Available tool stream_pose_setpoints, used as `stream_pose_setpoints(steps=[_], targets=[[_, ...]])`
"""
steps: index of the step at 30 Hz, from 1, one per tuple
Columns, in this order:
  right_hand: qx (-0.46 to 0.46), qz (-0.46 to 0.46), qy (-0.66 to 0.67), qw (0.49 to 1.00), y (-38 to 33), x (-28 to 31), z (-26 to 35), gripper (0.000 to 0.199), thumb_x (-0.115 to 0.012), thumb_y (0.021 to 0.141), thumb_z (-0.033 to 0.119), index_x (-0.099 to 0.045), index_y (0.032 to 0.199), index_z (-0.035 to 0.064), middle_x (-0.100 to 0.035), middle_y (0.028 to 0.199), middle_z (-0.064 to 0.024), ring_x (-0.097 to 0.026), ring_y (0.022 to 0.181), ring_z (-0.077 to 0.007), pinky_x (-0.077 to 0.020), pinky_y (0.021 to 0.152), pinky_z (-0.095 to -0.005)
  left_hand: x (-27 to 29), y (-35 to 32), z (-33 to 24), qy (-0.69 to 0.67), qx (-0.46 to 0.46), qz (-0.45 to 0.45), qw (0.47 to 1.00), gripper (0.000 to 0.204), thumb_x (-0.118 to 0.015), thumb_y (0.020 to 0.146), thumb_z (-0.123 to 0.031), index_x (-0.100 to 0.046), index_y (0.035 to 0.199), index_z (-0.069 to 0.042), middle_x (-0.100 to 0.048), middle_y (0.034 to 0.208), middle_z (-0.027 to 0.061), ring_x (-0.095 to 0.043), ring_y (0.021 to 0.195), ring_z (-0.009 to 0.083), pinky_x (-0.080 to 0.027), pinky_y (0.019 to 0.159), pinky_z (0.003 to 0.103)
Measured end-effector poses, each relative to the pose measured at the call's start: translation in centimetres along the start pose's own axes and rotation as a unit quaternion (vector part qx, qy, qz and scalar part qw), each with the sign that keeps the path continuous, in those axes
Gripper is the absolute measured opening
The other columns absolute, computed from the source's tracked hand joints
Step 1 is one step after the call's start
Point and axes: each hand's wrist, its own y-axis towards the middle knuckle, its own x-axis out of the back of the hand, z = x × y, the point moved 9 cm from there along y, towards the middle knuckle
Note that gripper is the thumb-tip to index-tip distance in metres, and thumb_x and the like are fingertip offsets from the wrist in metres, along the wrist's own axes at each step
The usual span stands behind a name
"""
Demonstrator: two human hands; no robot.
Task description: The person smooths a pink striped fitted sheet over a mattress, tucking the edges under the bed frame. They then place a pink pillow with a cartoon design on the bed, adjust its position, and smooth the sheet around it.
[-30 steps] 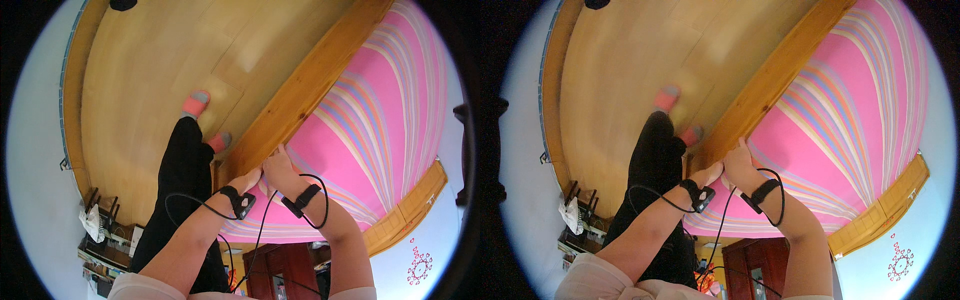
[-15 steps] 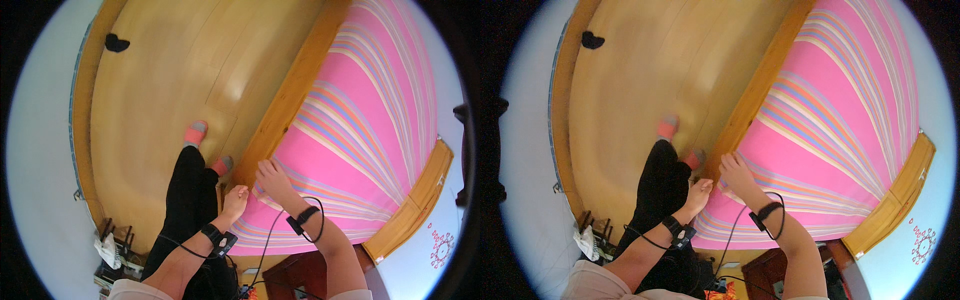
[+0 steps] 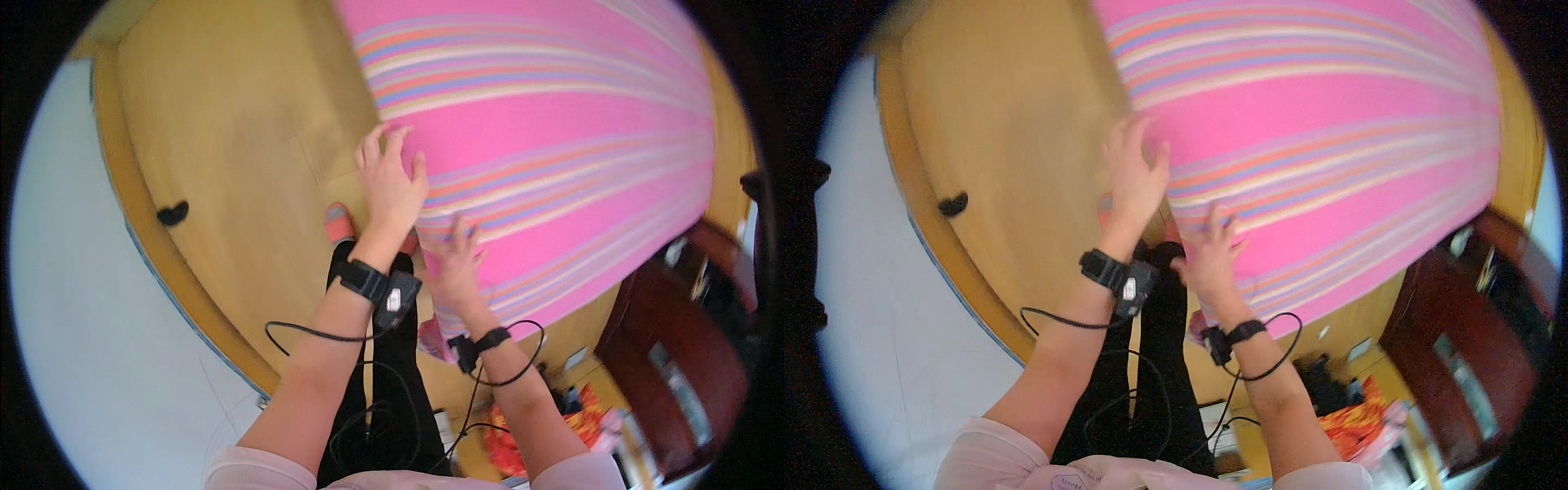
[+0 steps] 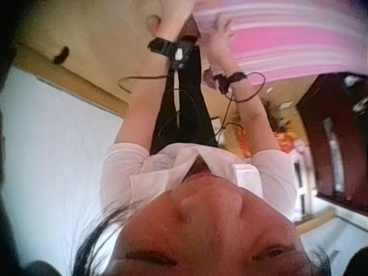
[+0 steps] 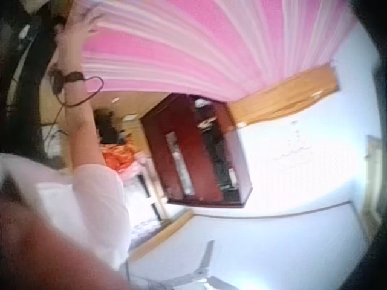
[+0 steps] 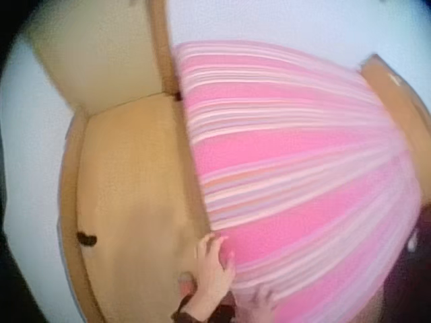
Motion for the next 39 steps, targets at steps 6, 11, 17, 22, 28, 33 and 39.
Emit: stream_pose_setpoints(steps=[6,11,17,22,28,33,39], targets=[[0.022,-0.034,0.274,0.961,-9.7,-3.3,0.0,0.051,-0.077,0.081,0.025,-0.065,0.129,0.0137,-0.066,0.119,-0.0209,-0.056,0.121,-0.0445,-0.0454,0.106,-0.0472,-7.9,-4.7,-7.1,0.136,-0.218,0.154,0.954,0.063,-0.08,0.076,-0.03,-0.06,0.135,-0.022,-0.036,0.149,0.0203,-0.029,0.14,0.0436,-0.024,0.113,0.069],[-0.18,-0.318,0.065,0.929,-13.8,0.0,-13.3,0.064,-0.071,0.083,0.017,-0.053,0.144,0.0173,-0.045,0.146,-0.026,-0.041,0.132,-0.0507,-0.0447,0.103,-0.0565,-13.0,-19.4,-1.9,0.254,-0.265,0.377,0.85,0.076,-0.084,0.069,-0.035,-0.056,0.14,-0.032,-0.024,0.157,0.0214,-0.022,0.143,0.0491,-0.017,0.107,0.081],[-0.253,-0.068,0.177,0.949,-19.8,-12.6,-10.7,0.076,-0.072,0.08,0.015,-0.045,0.15,0.0254,-0.02,0.16,-0.0224,-0.019,0.143,-0.058,-0.0373,0.102,-0.073,-9.5,-34.1,1.3,0.351,-0.311,0.524,0.711,0.088,-0.083,0.069,-0.018,-0.046,0.147,-0.035,-0.018,0.159,0.0221,-0.024,0.142,0.0528,-0.031,0.102,0.077],[-0.186,-0.077,0.322,0.925,-24.6,-19.4,-7.7,0.04,-0.073,0.08,0.018,-0.069,0.119,0.0138,-0.047,0.143,-0.0218,-0.04,0.134,-0.0485,-0.0485,0.101,-0.0533,-7.5,-40.4,4.1,0.379,-0.259,0.73,0.507,0.063,-0.081,0.074,-0.018,-0.064,0.134,-0.02,-0.018,0.158,0.0289,-0.024,0.142,0.0534,-0.035,0.115,0.054],[-0.319,-0.119,0.573,0.745,-27.1,-32.5,-2.6,0.019,-0.067,0.082,0.018,-0.074,0.08,0.001,-0.071,0.069,-0.013,-0.071,0.073,-0.0312,-0.0562,0.072,-0.0419,-7.5,-38.4,3.9,0.328,-0.363,0.728,0.48,0.034,-0.067,0.085,-0.01,-0.07,0.118,-0.013,-0.066,0.12,0.0154,-0.062,0.111,0.0376,-0.054,0.093,0.046],[-0.462,-0.291,0.749,0.375,-26.5,-42.8,7.0,0.02,-0.059,0.09,0.014,-0.075,0.092,0.0034,-0.074,0.088,-0.0125,-0.069,0.085,-0.0258,-0.054,0.077,-0.037,-7.2,-36.9,1.8,0.288,-0.372,0.728,0.498,0.037,-0.068,0.082,-0.007,-0.068,0.119,-0.011,-0.066,0.115,0.0166,-0.063,0.107,0.0376,-0.055,0.087,0.047],[-0.335,-0.405,0.843,-0.117,-21.8,-46.8,15.6,0.047,-0.057,0.097,0.021,-0.049,0.141,0.0112,-0.057,0.139,-0.0092,-0.051,0.127,-0.0215,-0.0413,0.105,-0.0448,-4.5,-44.3,-3.0,0.172,-0.589,0.728,0.305,0.035,-0.07,0.082,-0.008,-0.069,0.117,-0.007,-0.064,0.116,0.0151,-0.059,0.114,0.0368,-0.051,0.093,0.046]])
